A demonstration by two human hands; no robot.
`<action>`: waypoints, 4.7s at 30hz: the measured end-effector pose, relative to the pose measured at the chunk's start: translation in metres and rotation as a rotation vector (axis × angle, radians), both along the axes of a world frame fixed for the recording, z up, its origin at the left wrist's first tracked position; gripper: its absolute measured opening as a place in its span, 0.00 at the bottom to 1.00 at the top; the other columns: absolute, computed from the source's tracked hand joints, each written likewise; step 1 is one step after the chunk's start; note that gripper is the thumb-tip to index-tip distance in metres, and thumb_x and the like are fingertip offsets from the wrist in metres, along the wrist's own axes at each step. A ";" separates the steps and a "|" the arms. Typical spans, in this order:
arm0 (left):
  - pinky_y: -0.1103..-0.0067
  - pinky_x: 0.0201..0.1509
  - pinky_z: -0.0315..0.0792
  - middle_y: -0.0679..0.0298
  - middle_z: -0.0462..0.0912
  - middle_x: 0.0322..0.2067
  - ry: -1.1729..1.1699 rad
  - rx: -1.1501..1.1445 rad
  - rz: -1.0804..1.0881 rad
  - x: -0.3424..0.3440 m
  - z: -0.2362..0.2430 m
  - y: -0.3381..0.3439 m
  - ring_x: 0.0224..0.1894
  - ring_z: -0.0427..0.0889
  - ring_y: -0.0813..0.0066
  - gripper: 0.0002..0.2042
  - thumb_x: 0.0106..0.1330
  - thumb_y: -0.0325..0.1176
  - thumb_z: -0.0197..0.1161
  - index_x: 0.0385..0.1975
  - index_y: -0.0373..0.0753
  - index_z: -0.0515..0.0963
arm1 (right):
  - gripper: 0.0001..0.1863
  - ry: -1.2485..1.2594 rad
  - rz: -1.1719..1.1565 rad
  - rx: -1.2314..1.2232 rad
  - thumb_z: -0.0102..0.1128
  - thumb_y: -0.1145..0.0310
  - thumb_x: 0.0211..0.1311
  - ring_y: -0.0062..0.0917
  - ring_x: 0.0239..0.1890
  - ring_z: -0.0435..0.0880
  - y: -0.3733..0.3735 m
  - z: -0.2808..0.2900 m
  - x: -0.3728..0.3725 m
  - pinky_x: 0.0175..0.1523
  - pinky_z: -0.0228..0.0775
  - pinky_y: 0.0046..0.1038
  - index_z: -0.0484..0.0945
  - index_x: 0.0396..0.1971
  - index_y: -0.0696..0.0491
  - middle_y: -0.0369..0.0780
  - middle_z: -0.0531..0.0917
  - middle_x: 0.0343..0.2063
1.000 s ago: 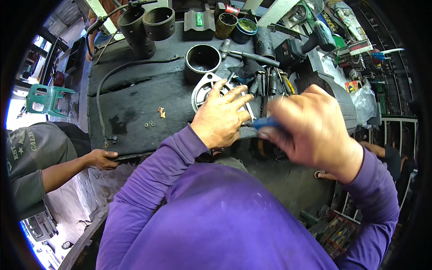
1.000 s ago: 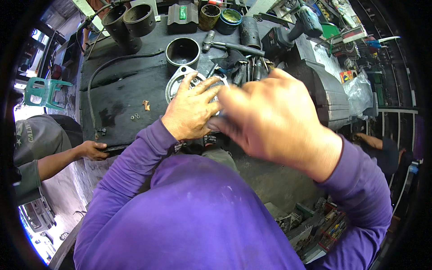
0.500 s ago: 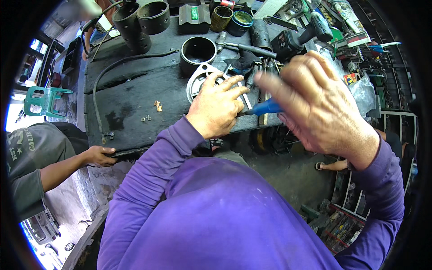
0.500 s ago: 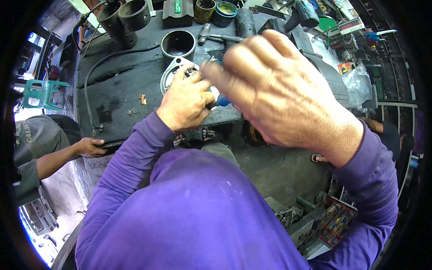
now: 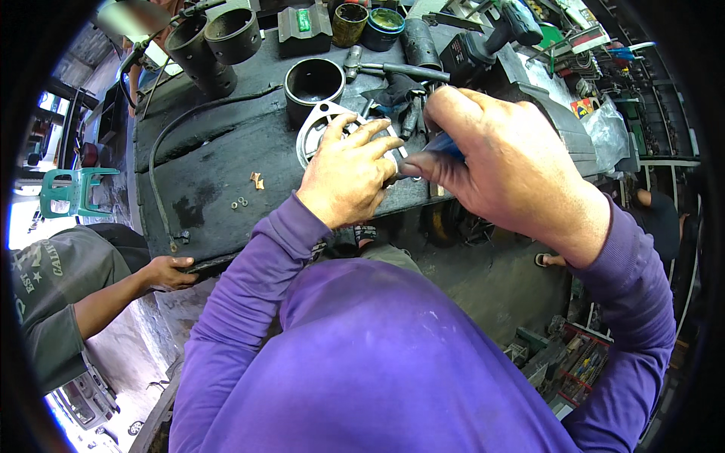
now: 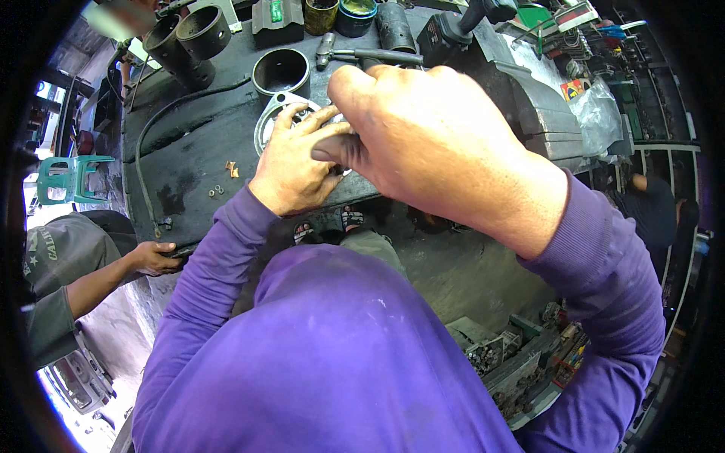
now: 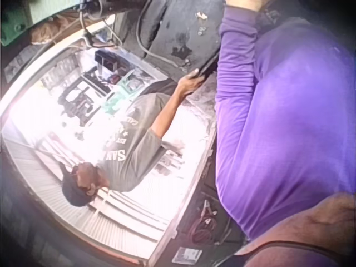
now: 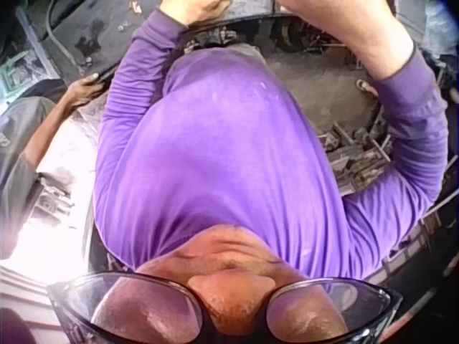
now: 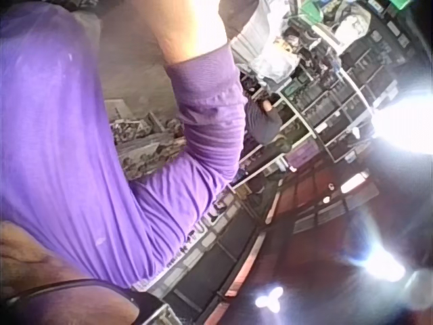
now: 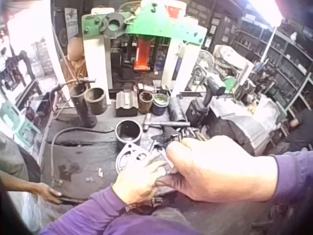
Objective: The person disassembles a cylindrical mechanical component on a workbench, removes internal parts, and then reassembles it using various hand tools. They use a screwdriver to pry open the housing, a wrench to tighten bolts, and a hammer to tap components into place.
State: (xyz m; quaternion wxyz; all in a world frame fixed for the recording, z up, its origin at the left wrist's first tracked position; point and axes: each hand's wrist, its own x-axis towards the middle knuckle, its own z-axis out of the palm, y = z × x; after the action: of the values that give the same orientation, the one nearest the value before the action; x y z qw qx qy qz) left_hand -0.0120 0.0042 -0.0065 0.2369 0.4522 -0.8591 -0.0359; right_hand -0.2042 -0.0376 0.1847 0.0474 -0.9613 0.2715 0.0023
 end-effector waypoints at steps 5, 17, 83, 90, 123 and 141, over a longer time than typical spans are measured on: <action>0.47 0.80 0.56 0.66 0.85 0.63 -0.031 0.060 -0.005 0.001 0.001 0.002 0.75 0.75 0.64 0.14 0.56 0.35 0.74 0.43 0.48 0.91 | 0.18 -0.156 0.232 -0.295 0.75 0.60 0.64 0.46 0.38 0.84 0.000 0.001 0.001 0.49 0.73 0.43 0.76 0.45 0.53 0.45 0.82 0.33; 0.50 0.79 0.60 0.65 0.85 0.62 -0.002 -0.073 -0.002 0.002 -0.005 -0.001 0.71 0.78 0.63 0.25 0.55 0.38 0.78 0.56 0.46 0.86 | 0.26 0.033 -0.002 -0.059 0.77 0.54 0.57 0.45 0.51 0.82 0.001 -0.005 -0.002 0.57 0.73 0.46 0.82 0.51 0.51 0.41 0.84 0.48; 0.74 0.35 0.84 0.49 0.86 0.59 0.095 0.497 0.561 0.039 0.007 -0.041 0.41 0.90 0.67 0.41 0.46 0.38 0.79 0.67 0.34 0.82 | 0.10 -1.023 -0.367 0.060 0.74 0.70 0.61 0.46 0.36 0.85 0.019 -0.324 -0.003 0.45 0.80 0.42 0.82 0.36 0.57 0.47 0.82 0.32; 0.68 0.67 0.80 0.39 0.81 0.65 0.088 0.509 0.592 0.034 0.010 -0.043 0.62 0.87 0.51 0.43 0.43 0.46 0.81 0.66 0.38 0.84 | 0.09 -1.015 -0.397 0.091 0.74 0.72 0.61 0.45 0.34 0.85 0.016 -0.323 -0.002 0.41 0.80 0.41 0.83 0.37 0.57 0.46 0.82 0.30; 0.30 0.78 0.51 0.67 0.83 0.64 -0.046 -0.031 0.257 -0.029 0.004 0.015 0.77 0.69 0.50 0.13 0.50 0.42 0.82 0.36 0.53 0.90 | 0.15 -0.026 -0.896 0.006 0.55 0.68 0.76 0.50 0.39 0.94 -0.071 -0.342 -0.032 0.43 0.89 0.43 0.72 0.57 0.58 0.57 0.85 0.45; 0.51 0.73 0.66 0.67 0.89 0.54 0.052 -0.039 0.311 -0.038 -0.005 0.011 0.66 0.80 0.58 0.14 0.53 0.45 0.82 0.34 0.45 0.89 | 0.47 -1.515 -0.102 1.084 0.45 0.22 0.74 0.23 0.28 0.70 -0.007 -0.098 -0.035 0.35 0.66 0.28 0.76 0.40 0.62 0.41 0.73 0.28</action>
State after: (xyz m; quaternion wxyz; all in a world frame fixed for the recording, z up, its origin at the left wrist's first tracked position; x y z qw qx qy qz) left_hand -0.0499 0.0149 -0.0113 0.2704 0.5741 -0.7728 0.0063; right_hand -0.2390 -0.0447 0.0862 0.6542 -0.5398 0.1717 -0.5011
